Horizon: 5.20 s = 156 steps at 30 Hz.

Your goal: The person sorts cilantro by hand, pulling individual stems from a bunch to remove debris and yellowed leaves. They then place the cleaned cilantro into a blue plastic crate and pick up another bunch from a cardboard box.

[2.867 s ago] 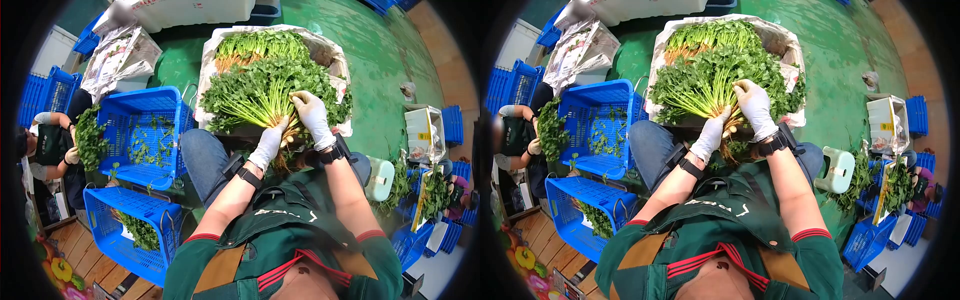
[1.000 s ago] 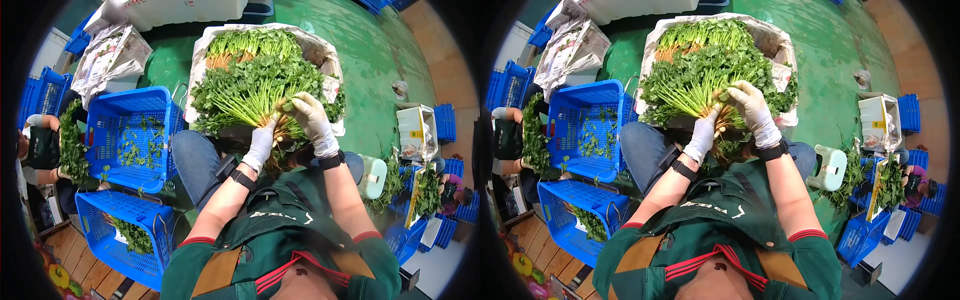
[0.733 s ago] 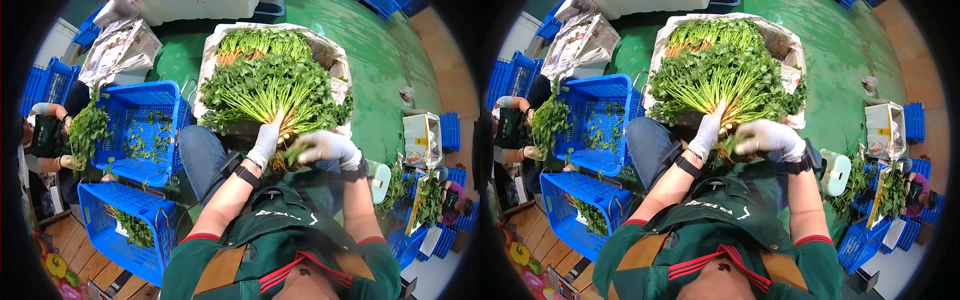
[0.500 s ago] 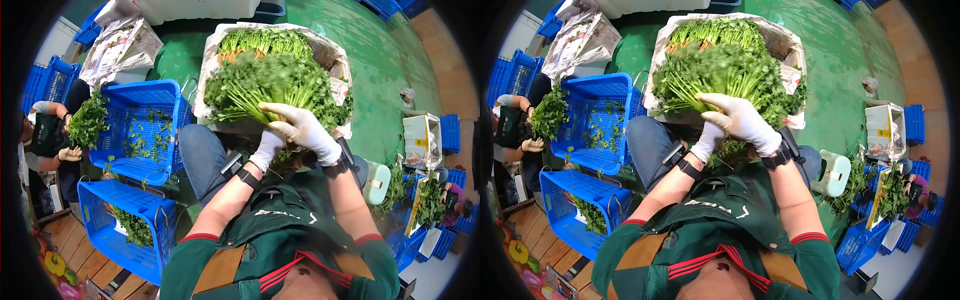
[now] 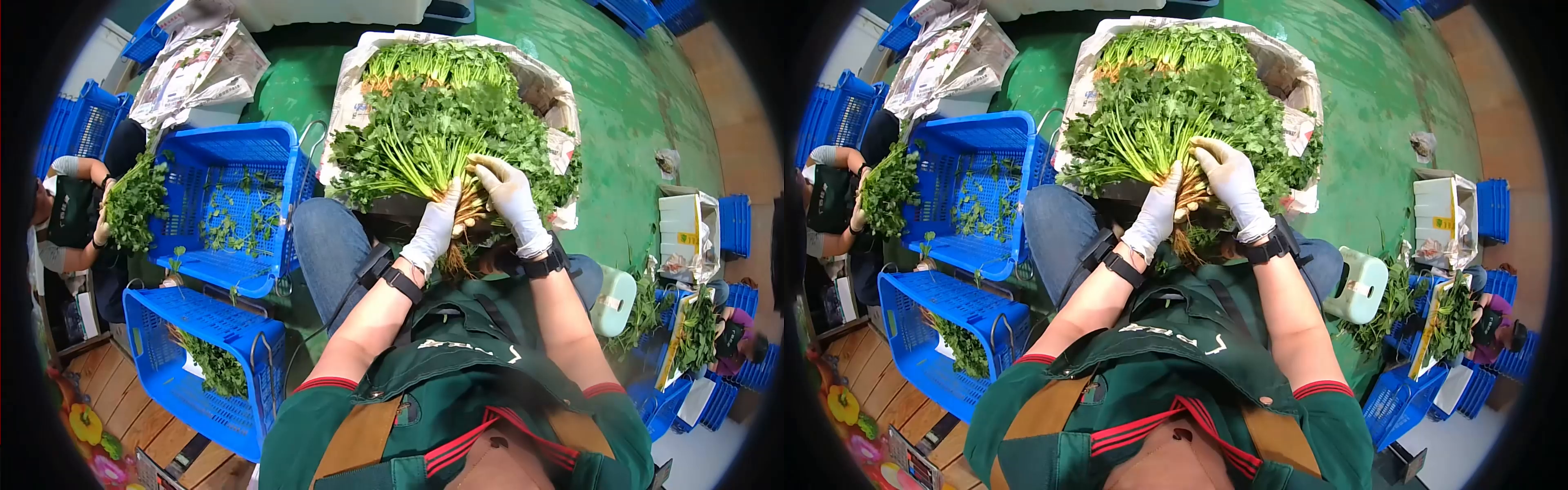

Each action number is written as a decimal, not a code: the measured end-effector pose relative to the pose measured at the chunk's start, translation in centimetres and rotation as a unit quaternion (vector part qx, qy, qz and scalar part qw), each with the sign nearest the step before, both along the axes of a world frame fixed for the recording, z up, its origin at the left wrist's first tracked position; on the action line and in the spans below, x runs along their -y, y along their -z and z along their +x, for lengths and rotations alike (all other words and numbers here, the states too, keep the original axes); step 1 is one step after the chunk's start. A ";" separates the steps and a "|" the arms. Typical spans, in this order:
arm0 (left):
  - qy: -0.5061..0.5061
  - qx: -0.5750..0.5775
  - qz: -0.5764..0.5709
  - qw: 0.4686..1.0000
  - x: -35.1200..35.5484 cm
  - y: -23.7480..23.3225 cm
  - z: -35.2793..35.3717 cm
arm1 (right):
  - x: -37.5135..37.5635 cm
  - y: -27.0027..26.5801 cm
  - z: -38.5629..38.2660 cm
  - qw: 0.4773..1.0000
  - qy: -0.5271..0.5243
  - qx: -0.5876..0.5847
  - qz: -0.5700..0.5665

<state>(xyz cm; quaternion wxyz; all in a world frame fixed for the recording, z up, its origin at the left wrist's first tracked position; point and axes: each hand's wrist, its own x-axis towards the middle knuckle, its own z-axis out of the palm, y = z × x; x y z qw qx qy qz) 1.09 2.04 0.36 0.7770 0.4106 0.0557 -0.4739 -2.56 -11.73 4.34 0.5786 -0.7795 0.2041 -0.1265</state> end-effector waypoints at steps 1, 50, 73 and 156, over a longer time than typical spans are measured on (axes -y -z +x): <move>-0.002 0.005 0.016 1.000 0.1 0.1 -0.1 | 0.1 0.1 0.0 0.999 -0.008 -0.025 -0.046; -0.012 0.091 0.077 0.993 0.9 -0.7 -0.5 | -1.7 -3.3 -0.2 0.989 0.032 -0.008 -0.147; 0.300 0.333 0.031 0.893 2.3 -7.2 6.2 | -2.3 -15.0 -4.7 0.979 -0.093 -0.043 0.176; 0.262 0.270 0.811 0.448 -58.9 -1.7 -10.2 | -30.2 -15.2 10.5 0.896 -0.425 -0.113 -0.056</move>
